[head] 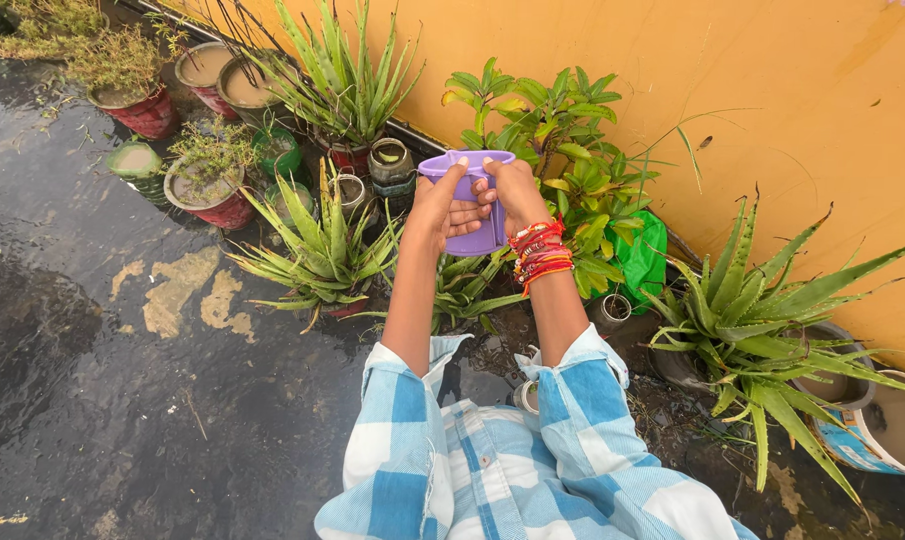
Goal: The person waters plants on a rooftop by pouring water from a purple mug into several potted plants, then refills the mug from a bucket near a tap and continues watering more plants.
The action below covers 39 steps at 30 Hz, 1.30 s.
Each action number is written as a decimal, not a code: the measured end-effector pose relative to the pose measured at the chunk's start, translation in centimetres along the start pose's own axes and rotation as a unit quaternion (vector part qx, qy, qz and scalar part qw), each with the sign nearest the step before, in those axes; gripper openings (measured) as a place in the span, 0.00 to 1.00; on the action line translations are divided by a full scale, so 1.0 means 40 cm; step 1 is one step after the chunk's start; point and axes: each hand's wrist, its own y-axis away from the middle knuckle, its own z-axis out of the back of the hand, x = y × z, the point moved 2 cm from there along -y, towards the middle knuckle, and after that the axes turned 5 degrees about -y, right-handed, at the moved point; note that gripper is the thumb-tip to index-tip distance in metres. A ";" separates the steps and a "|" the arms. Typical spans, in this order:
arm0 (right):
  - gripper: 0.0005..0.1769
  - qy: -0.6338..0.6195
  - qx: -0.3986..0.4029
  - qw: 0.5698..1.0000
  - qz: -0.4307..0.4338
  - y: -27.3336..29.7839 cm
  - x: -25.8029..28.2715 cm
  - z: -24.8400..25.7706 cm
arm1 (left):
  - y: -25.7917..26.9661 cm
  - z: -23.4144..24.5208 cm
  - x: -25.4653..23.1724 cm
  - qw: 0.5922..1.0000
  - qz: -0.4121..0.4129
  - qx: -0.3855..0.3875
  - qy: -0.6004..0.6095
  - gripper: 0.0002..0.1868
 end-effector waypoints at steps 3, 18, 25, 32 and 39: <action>0.09 -0.002 -0.001 1.000 -0.007 0.007 0.007 0.005 | 0.001 -0.004 0.003 1.000 -0.003 0.000 0.001 0.27; 0.08 -0.012 0.021 1.000 0.001 0.000 0.020 0.009 | 0.017 -0.015 -0.024 1.000 -0.019 -0.006 -0.006 0.25; 0.06 0.000 0.037 0.999 0.013 -0.027 0.020 0.003 | -0.011 0.000 -0.026 0.999 -0.038 0.008 -0.010 0.24; 0.07 -0.002 0.067 0.998 -0.012 -0.033 0.046 -0.005 | -0.007 0.006 -0.043 0.997 -0.072 0.004 -0.020 0.28; 0.08 -0.007 0.073 0.997 -0.022 -0.052 0.052 -0.005 | -0.014 0.006 -0.061 0.997 -0.073 -0.007 -0.029 0.31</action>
